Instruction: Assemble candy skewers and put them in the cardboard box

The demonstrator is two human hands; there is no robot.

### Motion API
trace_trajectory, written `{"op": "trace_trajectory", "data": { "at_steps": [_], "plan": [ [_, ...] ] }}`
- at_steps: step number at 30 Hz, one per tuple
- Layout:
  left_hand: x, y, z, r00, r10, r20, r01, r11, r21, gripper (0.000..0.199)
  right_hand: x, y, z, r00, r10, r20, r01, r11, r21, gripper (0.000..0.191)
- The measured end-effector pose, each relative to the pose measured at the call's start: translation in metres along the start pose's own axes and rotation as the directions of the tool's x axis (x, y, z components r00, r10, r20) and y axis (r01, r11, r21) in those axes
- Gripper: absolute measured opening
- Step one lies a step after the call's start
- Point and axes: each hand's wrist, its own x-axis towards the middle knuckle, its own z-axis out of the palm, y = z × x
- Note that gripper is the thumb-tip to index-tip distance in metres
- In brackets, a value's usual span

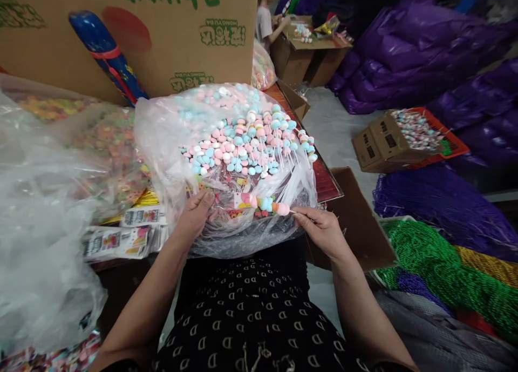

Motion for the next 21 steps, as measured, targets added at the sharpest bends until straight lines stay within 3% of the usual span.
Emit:
{"op": "trace_trajectory", "data": {
  "at_steps": [7,12,16,19,21],
  "plan": [
    [-0.003,0.007,-0.010,0.971,0.006,0.240,-0.111,0.899,0.423,0.052,0.000,0.005,0.008,0.997,0.037,0.075,-0.042,0.997,0.072,0.024],
    [-0.002,0.012,-0.006,0.949,-0.066,0.308,-0.102,0.861,0.498,0.055,-0.003,0.013,0.018,0.992,0.005,0.128,-0.017,0.995,0.096,0.029],
    [0.001,0.009,0.000,0.974,-0.020,0.227,-0.055,0.946,0.319,0.041,-0.010,0.018,0.032,0.983,0.045,0.177,-0.074,0.984,0.162,0.040],
    [-0.001,0.013,0.011,0.983,-0.054,0.178,0.060,0.998,-0.027,0.037,-0.016,0.023,0.046,0.979,0.121,0.163,-0.155,0.964,0.217,0.051],
    [-0.003,0.017,0.020,0.980,-0.078,0.184,0.125,0.959,-0.255,0.046,-0.020,0.026,0.057,0.969,0.193,0.153,-0.229,0.936,0.269,0.056]
  ]
}}
